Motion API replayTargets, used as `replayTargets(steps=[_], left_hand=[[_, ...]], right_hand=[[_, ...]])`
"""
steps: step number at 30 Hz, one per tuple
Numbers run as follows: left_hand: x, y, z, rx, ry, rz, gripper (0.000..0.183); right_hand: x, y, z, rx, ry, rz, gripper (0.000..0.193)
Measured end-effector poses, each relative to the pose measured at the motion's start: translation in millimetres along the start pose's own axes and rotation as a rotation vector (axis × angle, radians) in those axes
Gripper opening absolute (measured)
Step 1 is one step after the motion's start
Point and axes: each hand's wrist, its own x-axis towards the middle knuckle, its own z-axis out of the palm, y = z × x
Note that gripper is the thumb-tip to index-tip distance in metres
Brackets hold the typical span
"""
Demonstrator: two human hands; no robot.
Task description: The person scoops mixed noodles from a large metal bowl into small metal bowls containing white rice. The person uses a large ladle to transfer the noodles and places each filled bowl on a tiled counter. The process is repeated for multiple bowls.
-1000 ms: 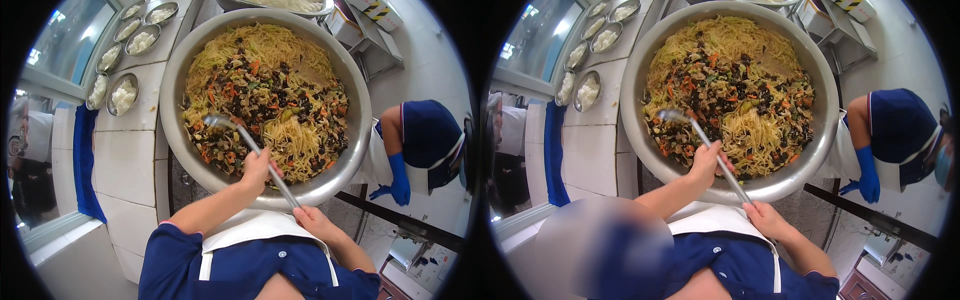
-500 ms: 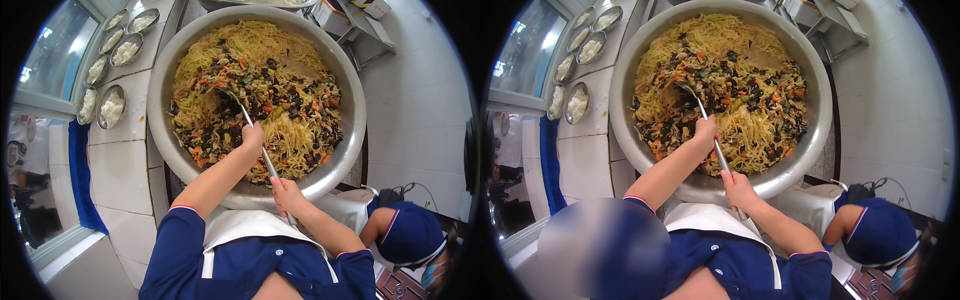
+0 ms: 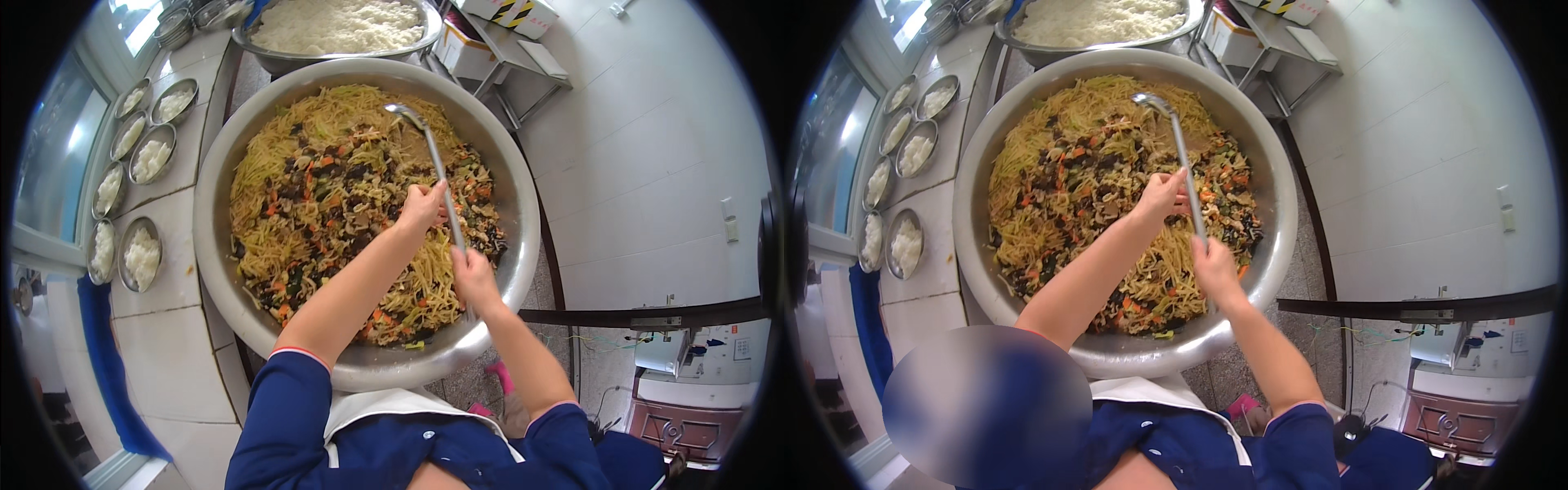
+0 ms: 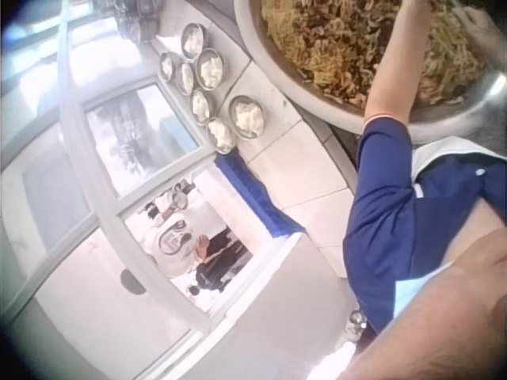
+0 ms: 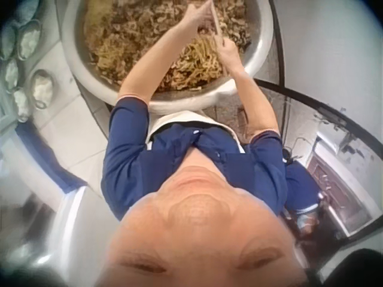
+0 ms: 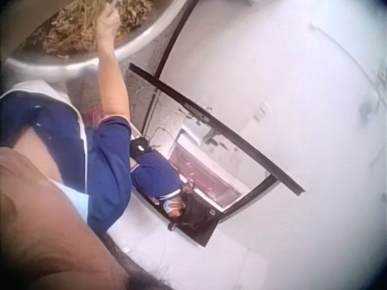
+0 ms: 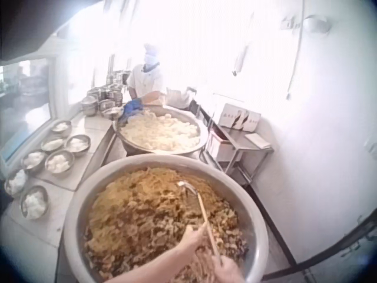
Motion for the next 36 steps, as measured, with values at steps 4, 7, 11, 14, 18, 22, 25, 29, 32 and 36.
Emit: replayTargets(steps=[4,7,11,14,18,22,25,29,32,36], left_hand=[[-22,-21,-21,0.054,-0.122,0.084,0.039],[-53,-15,-77,0.157,0.042,0.159,0.027],[-79,-7,-147,0.170,0.239,0.145,0.018],[-93,2,-169,0.238,0.228,0.158,0.019],[-75,-12,-152,0.778,0.032,0.290,0.033],[-82,-36,-84,1.175,-0.193,0.685,0.053],[-99,-52,-52,1.376,-0.310,0.969,0.065],[-127,-53,-64,1.064,-0.421,1.054,0.064],[-149,-41,-114,0.770,-0.072,0.900,0.061],[-184,-35,-225,-0.094,0.433,0.250,0.029]], right_hand=[[114,26,-25,-0.074,0.181,0.009,0.039],[153,-11,-7,0.074,-0.047,0.249,0.041],[155,-31,21,-0.106,-0.123,0.312,0.044],[129,-24,10,-0.289,-0.157,0.362,0.044],[54,-15,0,-0.285,-0.181,0.401,0.041],[-9,7,1,-0.180,-0.286,0.392,0.036],[-68,4,8,-0.081,-0.264,0.407,0.032],[-127,-10,6,0.195,-0.285,0.343,0.028],[-140,4,-17,0.529,-0.294,0.317,0.027],[-122,18,-30,0.939,-0.282,0.311,0.029]])
